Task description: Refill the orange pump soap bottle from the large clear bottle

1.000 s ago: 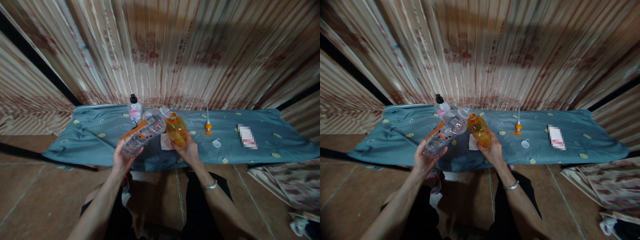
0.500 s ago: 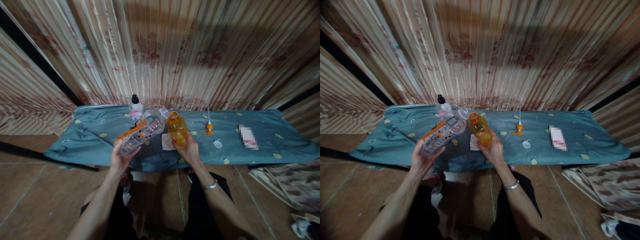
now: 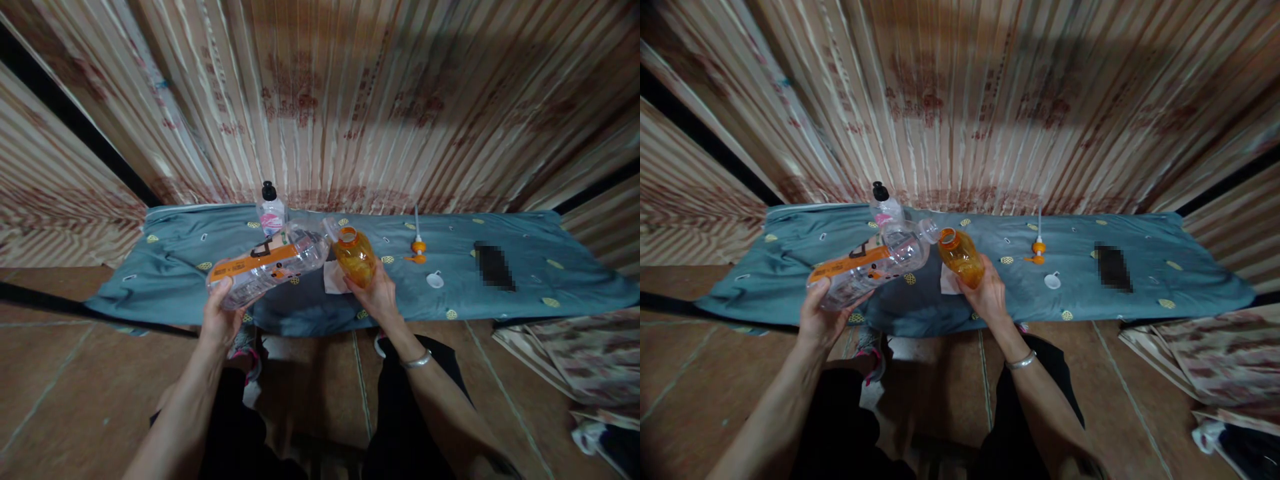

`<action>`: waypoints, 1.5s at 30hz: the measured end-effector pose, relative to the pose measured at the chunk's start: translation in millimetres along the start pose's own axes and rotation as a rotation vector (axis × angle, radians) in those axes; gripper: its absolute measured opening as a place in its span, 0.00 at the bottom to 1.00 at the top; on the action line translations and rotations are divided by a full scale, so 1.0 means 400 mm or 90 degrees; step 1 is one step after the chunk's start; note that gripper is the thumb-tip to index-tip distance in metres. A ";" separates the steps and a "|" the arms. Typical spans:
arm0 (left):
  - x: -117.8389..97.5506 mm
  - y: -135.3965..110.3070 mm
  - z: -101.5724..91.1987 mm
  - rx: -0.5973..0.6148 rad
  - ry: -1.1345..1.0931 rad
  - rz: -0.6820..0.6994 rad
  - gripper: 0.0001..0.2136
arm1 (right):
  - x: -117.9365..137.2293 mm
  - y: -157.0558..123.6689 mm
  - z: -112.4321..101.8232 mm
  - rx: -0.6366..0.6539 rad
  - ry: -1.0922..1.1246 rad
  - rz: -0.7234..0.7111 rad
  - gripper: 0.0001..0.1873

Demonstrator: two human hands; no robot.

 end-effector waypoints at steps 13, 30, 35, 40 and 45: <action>-0.062 -0.021 0.007 -0.024 0.003 0.089 0.29 | -0.002 0.008 0.007 0.021 0.026 0.009 0.47; -0.068 -0.028 0.022 -0.008 0.052 0.096 0.37 | -0.022 -0.001 0.011 0.055 0.023 -0.020 0.46; -0.065 -0.036 0.024 0.005 0.049 0.100 0.40 | -0.031 -0.002 0.009 0.037 0.011 -0.024 0.44; -0.059 -0.032 0.019 0.057 0.085 0.066 0.44 | -0.037 -0.003 0.010 0.039 0.003 -0.014 0.45; -0.053 -0.012 -0.004 0.101 0.101 0.058 0.49 | -0.039 -0.004 0.011 0.027 -0.001 -0.003 0.44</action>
Point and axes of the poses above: each hand's wrist, its own y-axis towards the middle knuckle, its own z-axis out of the palm, x = y × z, the point moved 9 cm from there along y, towards the middle knuckle, and after that the axes turned 14 degrees about y, right-handed, at the moved point
